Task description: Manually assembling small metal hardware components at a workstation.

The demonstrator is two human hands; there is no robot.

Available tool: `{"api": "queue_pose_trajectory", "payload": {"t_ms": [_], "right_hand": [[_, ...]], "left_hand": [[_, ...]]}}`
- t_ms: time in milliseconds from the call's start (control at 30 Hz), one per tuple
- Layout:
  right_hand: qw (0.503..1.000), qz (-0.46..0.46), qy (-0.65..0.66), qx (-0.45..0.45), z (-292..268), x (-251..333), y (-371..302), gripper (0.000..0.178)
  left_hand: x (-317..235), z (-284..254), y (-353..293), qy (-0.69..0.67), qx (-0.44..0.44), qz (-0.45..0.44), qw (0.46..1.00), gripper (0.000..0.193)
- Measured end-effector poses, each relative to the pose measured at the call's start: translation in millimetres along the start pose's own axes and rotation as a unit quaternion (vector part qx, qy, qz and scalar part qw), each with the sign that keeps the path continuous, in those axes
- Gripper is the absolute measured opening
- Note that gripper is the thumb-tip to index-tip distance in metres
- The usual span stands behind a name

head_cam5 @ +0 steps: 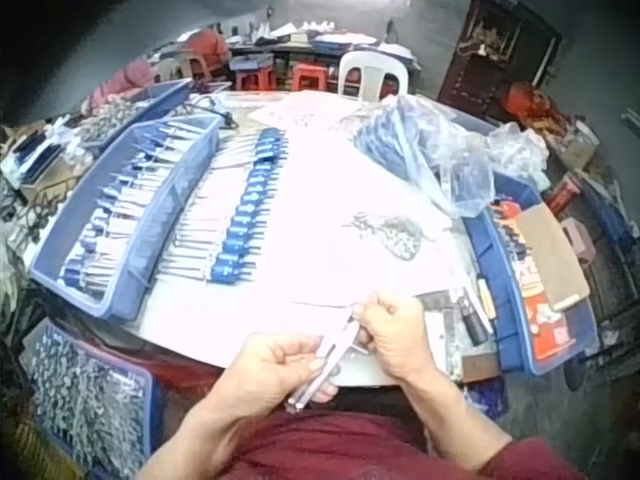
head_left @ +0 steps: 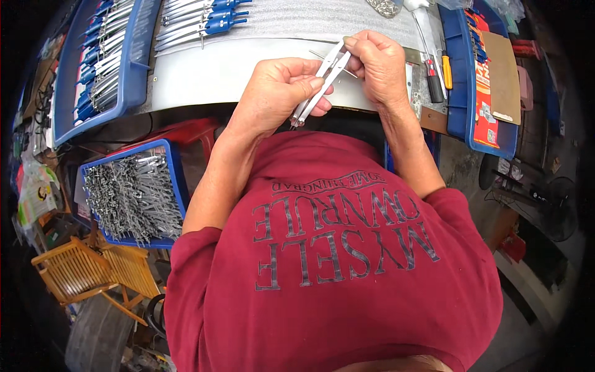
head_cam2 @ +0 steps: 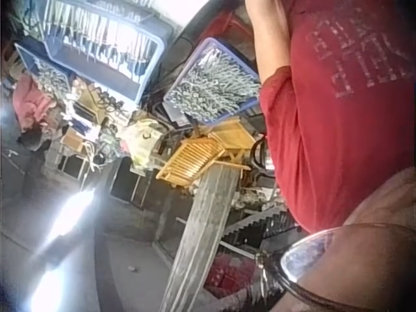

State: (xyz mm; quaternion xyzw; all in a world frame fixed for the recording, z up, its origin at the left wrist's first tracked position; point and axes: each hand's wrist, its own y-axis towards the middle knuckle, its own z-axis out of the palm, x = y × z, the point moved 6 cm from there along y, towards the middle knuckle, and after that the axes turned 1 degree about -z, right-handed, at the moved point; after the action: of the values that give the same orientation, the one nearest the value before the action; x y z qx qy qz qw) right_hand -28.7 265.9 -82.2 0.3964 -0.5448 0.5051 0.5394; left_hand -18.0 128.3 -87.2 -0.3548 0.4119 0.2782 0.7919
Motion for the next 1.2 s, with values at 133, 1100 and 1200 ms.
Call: {"api": "queue_pose_trajectory", "payload": {"t_ms": [133, 1100, 1200], "right_hand": [[1.0, -0.004, 0.002, 0.004, -1, -1, -1, 0.012], [0.998, -0.051, -0.003, -0.048, -1, 10, -7, 0.014], [0.997, -0.06, -0.001, -0.053, -2, 10, -9, 0.014]], "left_hand": [[1, 0, 1, 0.008, -0.002, 0.0, 1.0, 0.025], [-28, 23, -14, 0.481, -0.19, 0.333, 0.789, 0.018], [-31, 27, -16, 0.531, -0.203, 0.36, 0.739, 0.021]]}}
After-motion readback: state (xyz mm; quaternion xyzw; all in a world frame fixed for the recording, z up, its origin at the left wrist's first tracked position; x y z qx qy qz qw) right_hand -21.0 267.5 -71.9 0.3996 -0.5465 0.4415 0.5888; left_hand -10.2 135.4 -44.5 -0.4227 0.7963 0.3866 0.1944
